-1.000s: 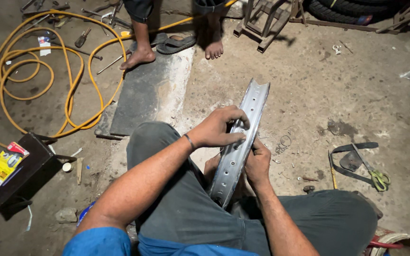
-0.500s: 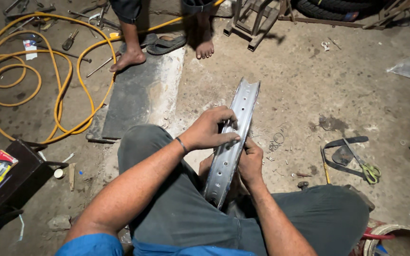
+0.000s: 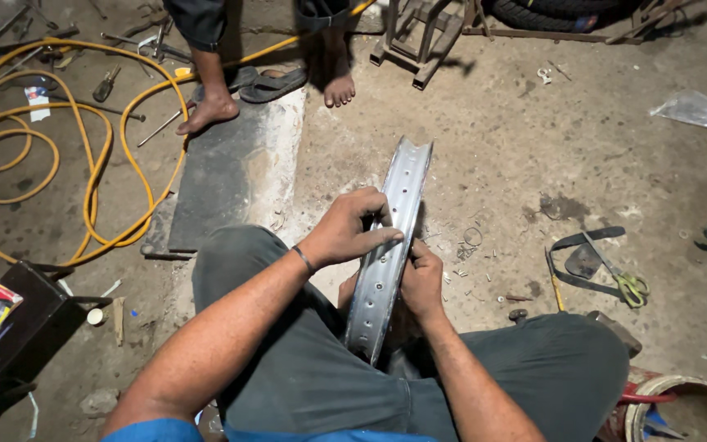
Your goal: The person is assembling a bicycle wheel by inserting spokes into the hub and rim. They use a wrench to tighten the spokes and ensure the wheel is properly aligned.
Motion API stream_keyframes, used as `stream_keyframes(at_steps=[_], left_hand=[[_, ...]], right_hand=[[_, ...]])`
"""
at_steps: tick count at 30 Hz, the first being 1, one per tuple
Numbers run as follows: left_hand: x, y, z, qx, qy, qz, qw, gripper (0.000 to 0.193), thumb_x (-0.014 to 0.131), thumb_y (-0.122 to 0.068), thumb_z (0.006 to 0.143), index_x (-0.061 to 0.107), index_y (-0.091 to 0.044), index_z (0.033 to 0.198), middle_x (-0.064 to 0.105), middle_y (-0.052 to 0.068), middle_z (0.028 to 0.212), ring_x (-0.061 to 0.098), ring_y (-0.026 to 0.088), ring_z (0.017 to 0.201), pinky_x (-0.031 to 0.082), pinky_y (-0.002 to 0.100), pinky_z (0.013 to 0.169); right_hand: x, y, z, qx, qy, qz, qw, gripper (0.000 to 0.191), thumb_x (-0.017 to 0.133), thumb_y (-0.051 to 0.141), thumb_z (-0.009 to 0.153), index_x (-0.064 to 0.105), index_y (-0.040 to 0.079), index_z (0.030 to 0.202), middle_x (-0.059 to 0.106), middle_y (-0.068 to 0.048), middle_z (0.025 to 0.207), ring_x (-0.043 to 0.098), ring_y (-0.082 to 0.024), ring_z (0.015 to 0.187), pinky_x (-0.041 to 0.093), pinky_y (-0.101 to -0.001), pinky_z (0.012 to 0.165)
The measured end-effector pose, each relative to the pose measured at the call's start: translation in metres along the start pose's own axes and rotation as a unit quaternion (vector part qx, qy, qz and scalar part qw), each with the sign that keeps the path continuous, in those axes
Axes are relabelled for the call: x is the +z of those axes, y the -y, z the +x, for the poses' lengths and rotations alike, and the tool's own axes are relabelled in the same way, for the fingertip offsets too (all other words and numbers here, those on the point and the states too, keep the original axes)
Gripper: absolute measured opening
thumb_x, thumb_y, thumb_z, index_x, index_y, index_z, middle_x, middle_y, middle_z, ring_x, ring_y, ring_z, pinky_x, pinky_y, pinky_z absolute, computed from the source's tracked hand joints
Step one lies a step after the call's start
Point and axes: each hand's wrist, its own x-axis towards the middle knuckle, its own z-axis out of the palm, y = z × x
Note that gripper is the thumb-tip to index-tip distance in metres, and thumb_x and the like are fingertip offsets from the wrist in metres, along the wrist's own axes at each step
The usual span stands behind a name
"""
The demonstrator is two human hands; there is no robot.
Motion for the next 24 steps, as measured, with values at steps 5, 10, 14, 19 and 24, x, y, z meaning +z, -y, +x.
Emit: stream_keyframes(at_steps=[5,10,14,19,24], left_hand=[[0.0010,-0.0022,-0.0010,-0.033,0.038,-0.008,0.999,0.020,0.081,-0.023,0.082,0.070,-0.009,0.090,0.058,0.007,0.085,0.059,0.021,0.075,0.049,0.034,0.065],[0.0007,0.0001,-0.0013,0.022,0.029,-0.021,0.999,0.023,0.079,-0.018,0.081,0.069,-0.007,0.098,0.060,0.006,0.087,0.060,0.020,0.079,0.050,0.034,0.071],[-0.0004,-0.0004,-0.0014,-0.055,0.044,-0.018,0.997,0.020,0.081,-0.021,0.082,0.069,-0.007,0.089,0.058,0.007,0.084,0.058,0.019,0.073,0.048,0.033,0.064],[0.0006,-0.0029,-0.0017,0.037,0.025,-0.027,0.999,0.025,0.079,-0.018,0.080,0.071,-0.007,0.101,0.059,0.006,0.087,0.059,0.017,0.079,0.049,0.031,0.071],[0.0059,-0.0035,-0.0013,-0.092,0.022,-0.028,0.995,0.027,0.086,-0.025,0.080,0.068,-0.006,0.085,0.060,0.006,0.080,0.057,0.017,0.071,0.047,0.032,0.063]], right_hand=[[-0.0012,-0.0035,0.0000,0.010,-0.004,-0.004,1.000,0.020,0.063,0.011,0.100,0.072,-0.001,0.114,0.072,0.001,0.094,0.063,-0.005,0.082,0.054,-0.0228,0.071],[-0.0010,-0.0002,-0.0015,0.007,-0.001,-0.013,1.000,0.020,0.064,0.012,0.100,0.073,0.000,0.114,0.072,0.001,0.094,0.063,-0.005,0.083,0.053,-0.0227,0.072],[-0.0005,0.0037,-0.0022,-0.007,0.002,-0.017,1.000,0.021,0.065,0.011,0.099,0.072,0.000,0.115,0.072,0.002,0.095,0.063,-0.005,0.084,0.054,-0.0227,0.074],[-0.0004,0.0040,-0.0025,-0.015,-0.008,-0.050,0.999,0.021,0.066,0.011,0.098,0.073,0.000,0.114,0.074,0.001,0.094,0.065,-0.005,0.083,0.054,-0.0227,0.073],[-0.0006,0.0031,-0.0039,0.002,-0.010,-0.023,1.000,0.021,0.066,0.011,0.098,0.073,0.000,0.114,0.074,0.001,0.093,0.065,-0.005,0.083,0.055,-0.0232,0.072]])
